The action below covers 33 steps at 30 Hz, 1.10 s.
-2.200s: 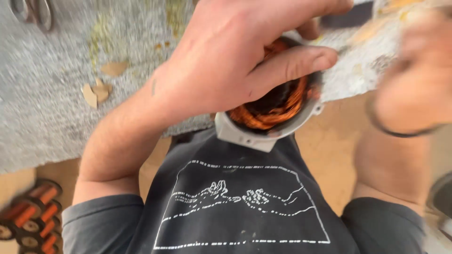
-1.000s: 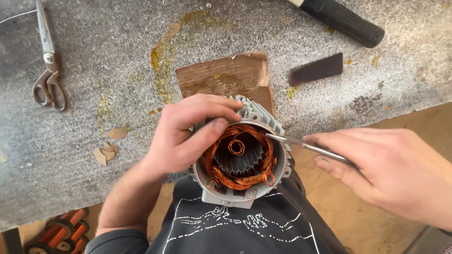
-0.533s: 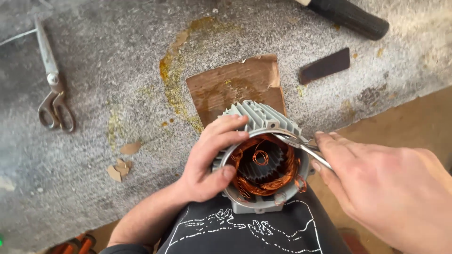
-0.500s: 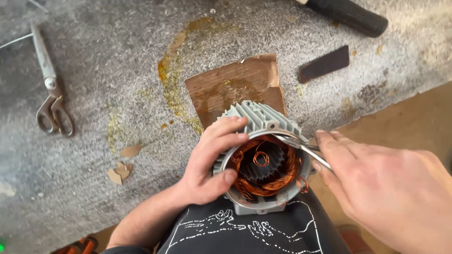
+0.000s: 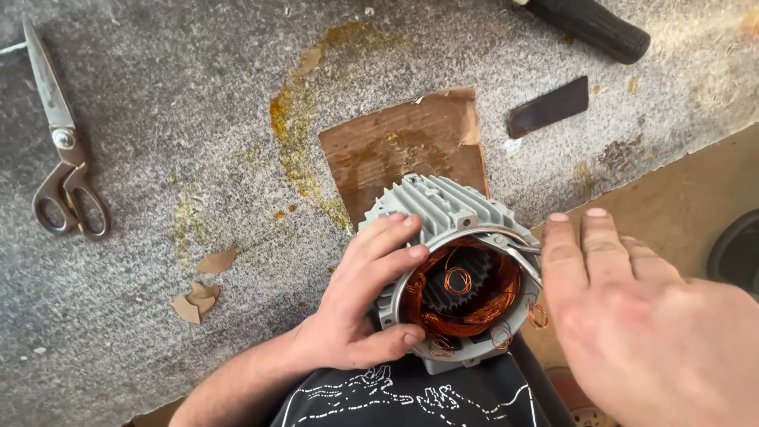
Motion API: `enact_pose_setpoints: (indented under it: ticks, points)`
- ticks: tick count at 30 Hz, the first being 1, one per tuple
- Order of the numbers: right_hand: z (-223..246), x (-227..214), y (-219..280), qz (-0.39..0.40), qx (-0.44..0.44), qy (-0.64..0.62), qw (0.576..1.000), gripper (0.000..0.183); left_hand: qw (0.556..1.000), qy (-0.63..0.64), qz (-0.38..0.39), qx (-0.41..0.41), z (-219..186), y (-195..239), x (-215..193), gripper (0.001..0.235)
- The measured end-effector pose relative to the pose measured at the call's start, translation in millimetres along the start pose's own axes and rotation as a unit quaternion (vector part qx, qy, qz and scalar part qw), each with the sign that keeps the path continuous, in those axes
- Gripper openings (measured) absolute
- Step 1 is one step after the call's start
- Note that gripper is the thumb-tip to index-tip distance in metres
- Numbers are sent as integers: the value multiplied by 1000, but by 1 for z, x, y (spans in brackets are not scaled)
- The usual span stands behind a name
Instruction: The recorder is winding copper coils and using tools like pliers and scrapers to repair or assemble an electric motor stator.
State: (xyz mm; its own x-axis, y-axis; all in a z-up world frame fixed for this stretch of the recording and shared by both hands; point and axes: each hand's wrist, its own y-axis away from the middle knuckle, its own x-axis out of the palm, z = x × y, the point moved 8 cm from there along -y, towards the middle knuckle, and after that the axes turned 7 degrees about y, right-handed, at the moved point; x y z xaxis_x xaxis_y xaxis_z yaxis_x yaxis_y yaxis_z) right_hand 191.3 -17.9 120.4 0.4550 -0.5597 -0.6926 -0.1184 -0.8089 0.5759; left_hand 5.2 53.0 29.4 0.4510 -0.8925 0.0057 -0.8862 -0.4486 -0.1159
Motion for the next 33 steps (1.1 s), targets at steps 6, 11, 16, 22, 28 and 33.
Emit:
enact_pose_setpoints:
  ticks: [6,11,16,22,28,33]
  points:
    - [5,0,-7,71,-17,26,997,57,1000,0,-1,7,1,0,1,75]
    - [8,-11,-8,22,-8,33,999,57,1000,4,-9,8,1,1,1,75]
    - [9,-15,-9,-25,-6,53,998,57,1000,7,-18,17,1,3,0,75]
    - [7,-30,-8,-102,-21,102,989,59,999,15,-20,23,1,1,0,74]
    - [9,-32,-1,-108,-26,155,982,50,999,17,-23,24,2,1,0,73]
    - [14,-45,-1,-148,-23,187,971,45,999,16,-23,27,2,1,0,73]
